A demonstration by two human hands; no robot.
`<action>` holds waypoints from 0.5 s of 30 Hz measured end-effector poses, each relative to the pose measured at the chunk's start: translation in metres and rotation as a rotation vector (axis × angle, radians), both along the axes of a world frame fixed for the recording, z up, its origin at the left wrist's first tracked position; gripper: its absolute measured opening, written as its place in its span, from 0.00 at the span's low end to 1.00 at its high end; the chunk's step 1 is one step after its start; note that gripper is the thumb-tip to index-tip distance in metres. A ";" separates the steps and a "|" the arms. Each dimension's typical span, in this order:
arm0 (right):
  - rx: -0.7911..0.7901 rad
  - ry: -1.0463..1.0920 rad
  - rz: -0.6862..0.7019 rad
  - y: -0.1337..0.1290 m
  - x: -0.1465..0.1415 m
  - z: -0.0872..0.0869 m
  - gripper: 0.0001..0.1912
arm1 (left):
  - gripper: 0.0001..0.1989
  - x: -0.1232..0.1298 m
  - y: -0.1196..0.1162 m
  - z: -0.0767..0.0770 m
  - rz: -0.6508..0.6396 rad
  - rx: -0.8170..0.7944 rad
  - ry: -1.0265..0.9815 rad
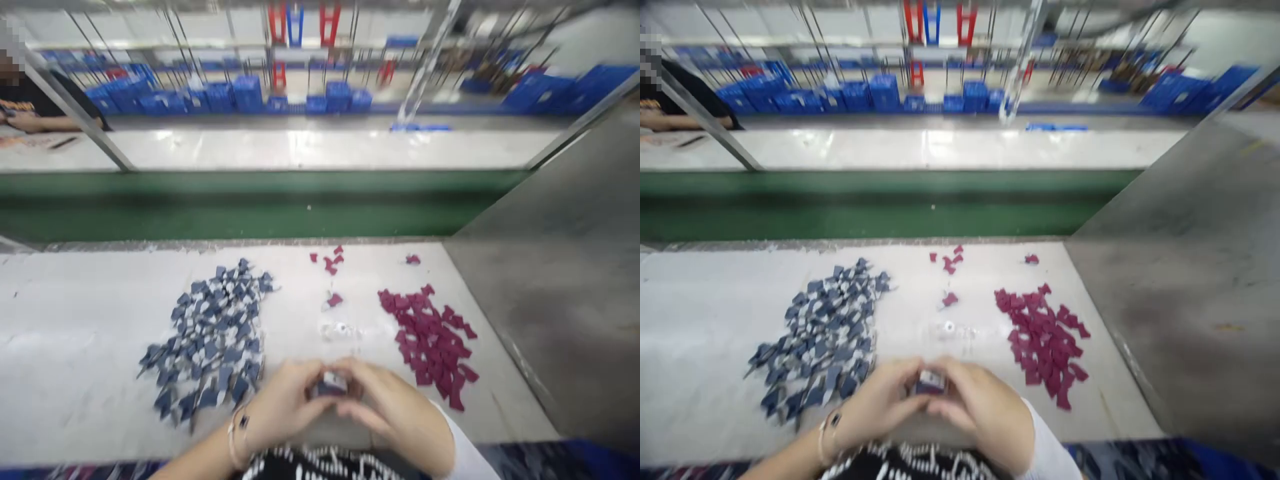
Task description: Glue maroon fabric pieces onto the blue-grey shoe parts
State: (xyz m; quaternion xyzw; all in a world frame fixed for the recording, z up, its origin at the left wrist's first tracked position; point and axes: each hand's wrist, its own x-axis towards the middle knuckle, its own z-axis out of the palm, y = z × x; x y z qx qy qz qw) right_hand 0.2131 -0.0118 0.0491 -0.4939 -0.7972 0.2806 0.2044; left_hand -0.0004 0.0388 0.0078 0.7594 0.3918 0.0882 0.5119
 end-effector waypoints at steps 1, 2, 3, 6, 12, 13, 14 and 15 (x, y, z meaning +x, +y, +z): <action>0.018 0.014 -0.033 0.002 0.009 0.005 0.17 | 0.16 -0.004 0.008 0.000 0.024 0.019 0.053; 0.035 0.041 -0.082 0.005 0.019 0.011 0.13 | 0.19 -0.007 0.020 -0.001 0.042 0.048 0.114; 0.059 0.056 -0.145 0.011 0.030 0.019 0.04 | 0.21 -0.010 0.035 -0.003 0.075 0.112 0.185; 0.154 -0.026 -0.255 0.035 0.064 0.065 0.17 | 0.21 -0.006 0.086 -0.007 0.095 0.301 0.368; 0.370 -0.331 -0.465 0.122 0.100 0.238 0.23 | 0.20 0.030 0.142 -0.020 0.036 0.361 0.538; 0.424 -0.402 -0.535 0.145 0.101 0.268 0.25 | 0.20 0.033 0.145 -0.021 0.032 0.354 0.560; 0.448 -0.433 -0.559 0.169 0.101 0.294 0.27 | 0.19 0.034 0.147 -0.021 0.032 0.344 0.580; 0.460 -0.454 -0.567 0.195 0.099 0.317 0.28 | 0.18 0.033 0.148 -0.020 0.036 0.332 0.592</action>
